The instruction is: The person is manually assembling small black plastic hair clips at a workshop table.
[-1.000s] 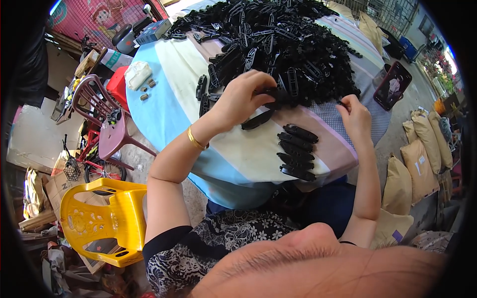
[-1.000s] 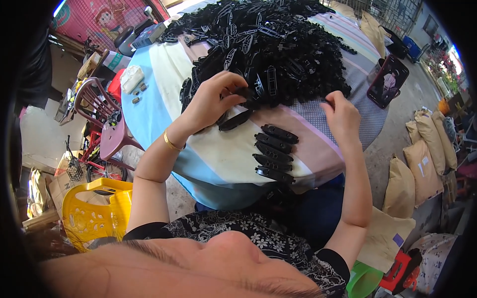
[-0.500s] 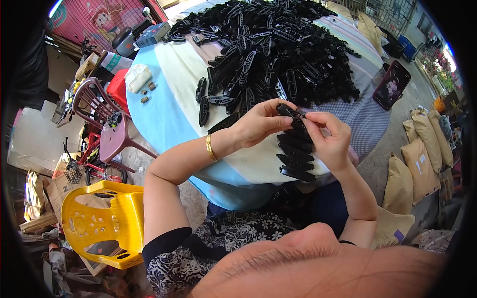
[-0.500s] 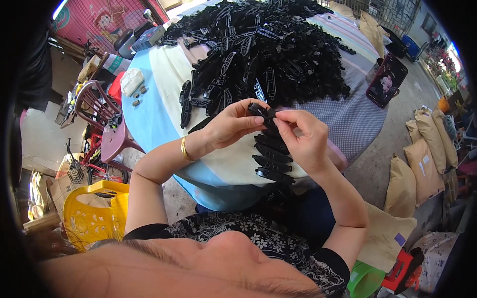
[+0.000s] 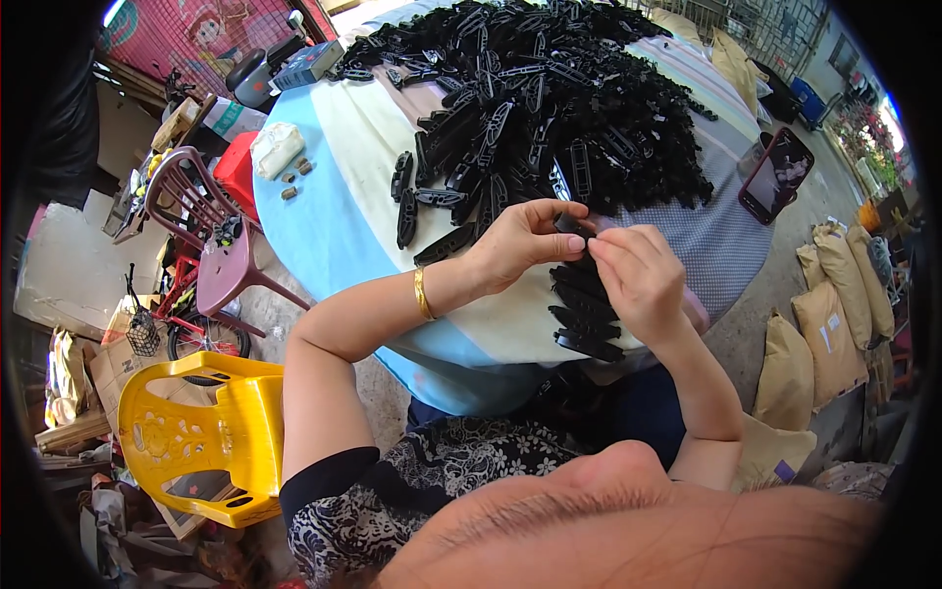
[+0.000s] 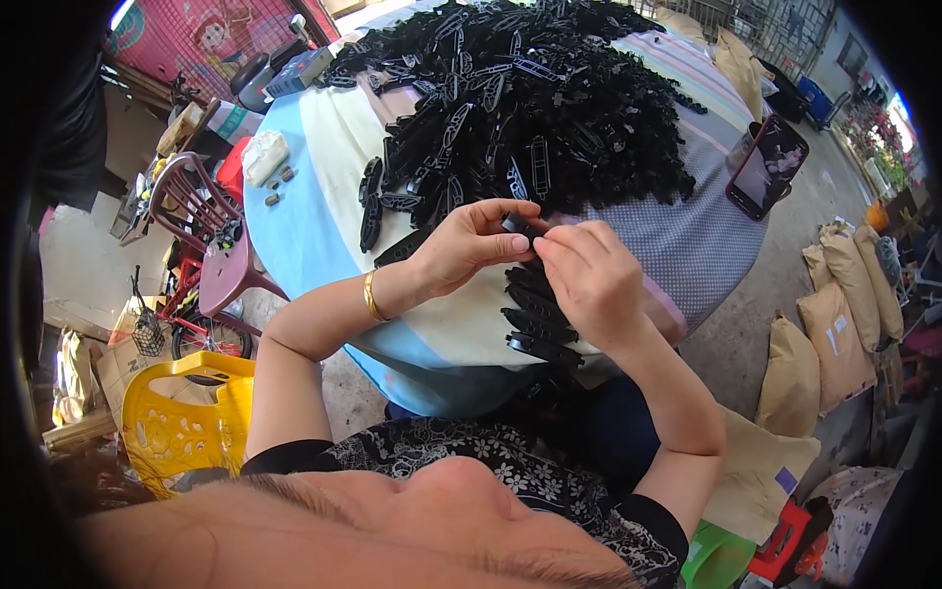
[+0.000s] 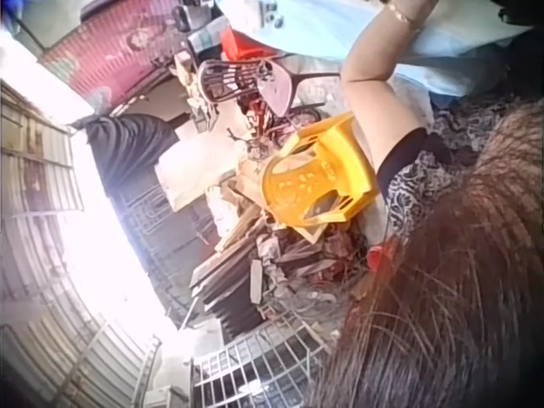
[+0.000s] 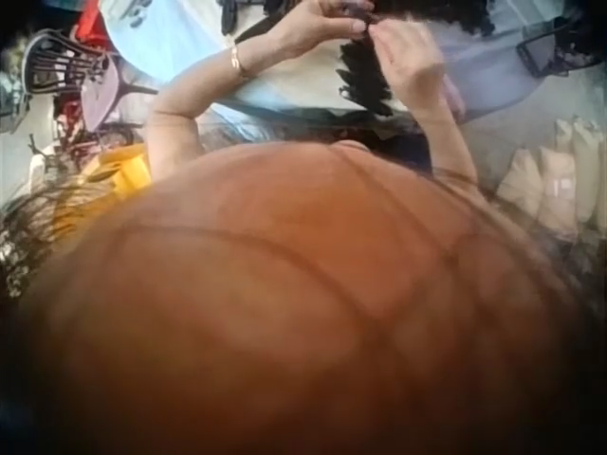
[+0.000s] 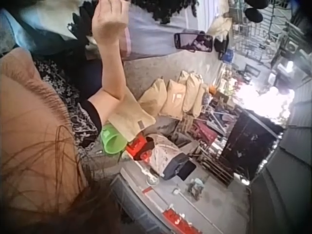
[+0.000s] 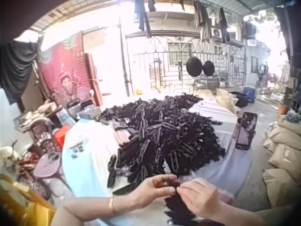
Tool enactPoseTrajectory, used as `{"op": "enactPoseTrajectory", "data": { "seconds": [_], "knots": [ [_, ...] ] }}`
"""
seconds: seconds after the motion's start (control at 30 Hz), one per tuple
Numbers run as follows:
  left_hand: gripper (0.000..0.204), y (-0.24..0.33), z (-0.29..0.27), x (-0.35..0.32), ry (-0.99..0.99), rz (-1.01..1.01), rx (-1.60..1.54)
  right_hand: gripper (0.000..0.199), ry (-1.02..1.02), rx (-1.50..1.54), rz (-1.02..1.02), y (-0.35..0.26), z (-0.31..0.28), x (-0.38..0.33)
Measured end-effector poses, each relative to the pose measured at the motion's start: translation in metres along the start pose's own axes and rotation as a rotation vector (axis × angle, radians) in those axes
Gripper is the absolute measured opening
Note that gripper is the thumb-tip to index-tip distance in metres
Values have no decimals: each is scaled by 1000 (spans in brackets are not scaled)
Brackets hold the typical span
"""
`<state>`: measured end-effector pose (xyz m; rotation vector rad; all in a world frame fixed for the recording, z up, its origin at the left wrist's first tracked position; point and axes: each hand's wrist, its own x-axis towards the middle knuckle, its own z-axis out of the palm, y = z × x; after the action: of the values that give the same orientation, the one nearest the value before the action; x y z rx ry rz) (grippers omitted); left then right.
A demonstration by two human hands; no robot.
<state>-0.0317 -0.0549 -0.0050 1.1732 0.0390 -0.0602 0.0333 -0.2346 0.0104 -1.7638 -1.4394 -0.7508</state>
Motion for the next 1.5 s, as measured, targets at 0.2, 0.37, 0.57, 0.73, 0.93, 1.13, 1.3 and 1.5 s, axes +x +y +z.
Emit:
{"op": "enactPoseTrajectory", "data": {
  "seconds": [0.2,0.37,0.57,0.73,0.93,1.13,1.3,1.5],
  "knots": [
    [36,11,1,-4,-29,107,156,16,-24,156,423,-14,-1,7],
    [31,12,9,-15,-55,236,373,22,-197,479,544,5,4,-6],
    [52,20,2,-4,-156,256,461,21,-234,500,584,6,-7,1],
    [41,59,-17,-7,162,616,1344,18,-380,358,636,39,-26,-7],
    [30,52,-17,-27,25,366,1775,11,-453,288,601,61,-29,-9],
    [26,24,-12,-18,55,405,1824,13,-159,-359,572,122,-31,-29],
    [23,22,-10,-6,118,429,1113,17,-219,-451,523,140,-25,-32],
    [35,12,-11,3,-45,8,73,19,-257,-426,640,132,-28,-28]
  ]
}}
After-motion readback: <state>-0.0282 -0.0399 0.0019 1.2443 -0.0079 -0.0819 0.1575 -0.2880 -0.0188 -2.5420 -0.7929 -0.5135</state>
